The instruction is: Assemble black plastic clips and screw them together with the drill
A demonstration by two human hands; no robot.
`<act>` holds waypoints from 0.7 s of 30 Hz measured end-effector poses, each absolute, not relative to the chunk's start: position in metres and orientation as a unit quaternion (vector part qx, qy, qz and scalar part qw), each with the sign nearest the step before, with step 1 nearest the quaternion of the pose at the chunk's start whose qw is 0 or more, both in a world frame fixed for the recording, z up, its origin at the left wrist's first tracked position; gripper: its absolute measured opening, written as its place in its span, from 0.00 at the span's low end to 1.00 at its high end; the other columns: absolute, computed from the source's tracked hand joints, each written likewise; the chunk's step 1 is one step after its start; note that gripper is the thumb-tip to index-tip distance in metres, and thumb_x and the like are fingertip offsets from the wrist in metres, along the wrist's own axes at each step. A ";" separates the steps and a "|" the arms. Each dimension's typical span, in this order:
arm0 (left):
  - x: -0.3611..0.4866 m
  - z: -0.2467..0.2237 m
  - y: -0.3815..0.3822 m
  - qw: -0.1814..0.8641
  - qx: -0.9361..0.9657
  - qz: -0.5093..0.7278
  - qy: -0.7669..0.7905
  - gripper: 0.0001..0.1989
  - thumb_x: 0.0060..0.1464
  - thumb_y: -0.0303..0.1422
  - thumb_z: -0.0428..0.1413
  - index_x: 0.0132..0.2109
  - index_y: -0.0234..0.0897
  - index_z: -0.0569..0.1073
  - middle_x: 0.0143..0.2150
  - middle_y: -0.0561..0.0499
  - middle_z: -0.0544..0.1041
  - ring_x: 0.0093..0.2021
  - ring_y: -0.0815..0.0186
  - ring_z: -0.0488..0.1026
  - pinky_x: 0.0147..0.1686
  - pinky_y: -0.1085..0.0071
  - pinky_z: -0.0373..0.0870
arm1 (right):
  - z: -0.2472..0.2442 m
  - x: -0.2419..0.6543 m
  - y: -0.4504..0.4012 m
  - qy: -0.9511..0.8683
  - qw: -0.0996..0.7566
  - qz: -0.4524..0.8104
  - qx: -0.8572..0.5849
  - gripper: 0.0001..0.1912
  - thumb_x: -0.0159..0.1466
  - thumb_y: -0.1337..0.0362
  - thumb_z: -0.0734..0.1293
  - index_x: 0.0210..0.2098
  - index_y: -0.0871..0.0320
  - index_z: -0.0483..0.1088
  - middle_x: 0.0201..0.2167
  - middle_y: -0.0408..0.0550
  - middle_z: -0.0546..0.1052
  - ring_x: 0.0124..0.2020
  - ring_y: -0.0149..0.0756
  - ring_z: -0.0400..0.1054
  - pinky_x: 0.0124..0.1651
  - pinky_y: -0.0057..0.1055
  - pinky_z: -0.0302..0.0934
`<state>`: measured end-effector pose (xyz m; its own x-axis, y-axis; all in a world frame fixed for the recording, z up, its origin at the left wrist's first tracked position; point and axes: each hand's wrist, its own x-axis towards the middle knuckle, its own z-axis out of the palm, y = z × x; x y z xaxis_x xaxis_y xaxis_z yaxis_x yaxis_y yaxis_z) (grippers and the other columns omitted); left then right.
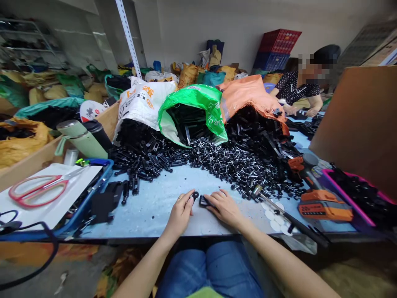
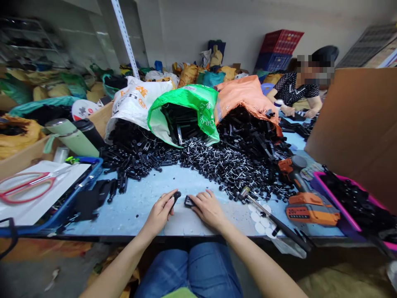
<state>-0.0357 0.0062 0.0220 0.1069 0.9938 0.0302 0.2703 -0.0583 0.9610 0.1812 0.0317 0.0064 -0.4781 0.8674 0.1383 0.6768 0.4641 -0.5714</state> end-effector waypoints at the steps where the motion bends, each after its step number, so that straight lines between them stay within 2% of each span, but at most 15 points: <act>1: -0.032 0.021 0.005 0.458 0.585 0.420 0.522 0.22 0.60 0.41 0.43 0.56 0.36 0.65 0.38 0.48 0.69 0.20 0.74 0.66 0.20 0.74 0.65 | 0.005 0.169 0.032 -0.799 0.243 0.276 -0.476 0.21 0.64 0.54 0.59 0.54 0.53 0.62 0.46 0.53 0.69 0.48 0.43 0.63 0.55 0.49 0.52; 3: -0.027 0.018 0.003 0.475 0.560 0.436 0.520 0.22 0.59 0.41 0.45 0.56 0.36 0.65 0.39 0.49 0.67 0.18 0.77 0.64 0.17 0.76 0.62 | 0.004 0.149 0.031 -0.698 0.313 0.419 -0.489 0.24 0.65 0.52 0.55 0.57 0.53 0.58 0.44 0.53 0.69 0.38 0.38 0.68 0.42 0.40 0.64; 4: -0.025 0.018 0.002 0.474 0.554 0.445 0.520 0.22 0.58 0.41 0.46 0.56 0.37 0.65 0.40 0.49 0.67 0.18 0.78 0.63 0.18 0.76 0.62 | 0.005 0.142 0.030 -0.642 0.338 0.494 -0.479 0.25 0.65 0.51 0.54 0.59 0.52 0.55 0.43 0.52 0.69 0.34 0.36 0.68 0.35 0.36 0.66; 7: -0.023 0.022 -0.004 0.427 0.571 0.463 0.527 0.21 0.58 0.39 0.48 0.56 0.38 0.66 0.40 0.49 0.68 0.24 0.74 0.66 0.26 0.75 0.66 | 0.010 0.136 0.025 -0.553 0.364 0.623 -0.418 0.28 0.64 0.50 0.56 0.61 0.52 0.52 0.35 0.48 0.69 0.26 0.30 0.66 0.24 0.27 0.64; 9: -0.022 0.028 -0.008 0.375 0.603 0.461 0.532 0.19 0.58 0.36 0.49 0.55 0.38 0.68 0.37 0.49 0.68 0.32 0.69 0.68 0.35 0.72 0.67 | 0.015 0.141 0.023 -0.575 0.360 0.620 -0.393 0.28 0.64 0.51 0.58 0.60 0.53 0.56 0.32 0.45 0.68 0.24 0.27 0.64 0.23 0.25 0.63; 11: -0.022 0.032 -0.012 0.334 0.632 0.449 0.536 0.18 0.58 0.35 0.48 0.55 0.39 0.68 0.36 0.49 0.68 0.37 0.67 0.68 0.39 0.70 0.66 | 0.019 0.150 0.024 -0.625 0.346 0.589 -0.378 0.27 0.63 0.53 0.60 0.60 0.53 0.57 0.33 0.46 0.68 0.24 0.25 0.62 0.24 0.25 0.63; 14: -0.017 0.034 -0.016 0.295 0.637 0.455 0.548 0.18 0.60 0.34 0.46 0.56 0.41 0.67 0.36 0.48 0.67 0.36 0.66 0.68 0.38 0.70 0.66 | 0.024 0.159 0.026 -0.690 0.339 0.520 -0.372 0.26 0.64 0.56 0.60 0.60 0.50 0.56 0.38 0.47 0.67 0.25 0.24 0.62 0.27 0.26 0.64; 17: -0.006 0.032 -0.015 0.277 0.622 0.491 0.543 0.17 0.60 0.33 0.46 0.54 0.40 0.68 0.37 0.48 0.67 0.37 0.66 0.68 0.39 0.71 0.66 | 0.025 0.155 0.022 -0.718 0.350 0.464 -0.383 0.25 0.64 0.57 0.59 0.60 0.49 0.56 0.36 0.46 0.67 0.24 0.24 0.62 0.28 0.27 0.65; 21: 0.009 0.033 -0.010 0.251 0.557 0.571 0.548 0.17 0.61 0.33 0.45 0.54 0.37 0.68 0.41 0.45 0.68 0.41 0.65 0.68 0.41 0.70 0.66 | 0.023 0.137 0.010 -0.680 0.421 0.447 -0.400 0.25 0.65 0.57 0.58 0.61 0.50 0.55 0.38 0.48 0.68 0.24 0.25 0.62 0.26 0.25 0.65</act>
<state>0.0094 -0.0103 0.0325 -0.2542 0.8971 0.3614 0.3247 -0.2729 0.9056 0.1371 0.0105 0.0232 -0.3256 0.9209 0.2144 0.1683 0.2796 -0.9453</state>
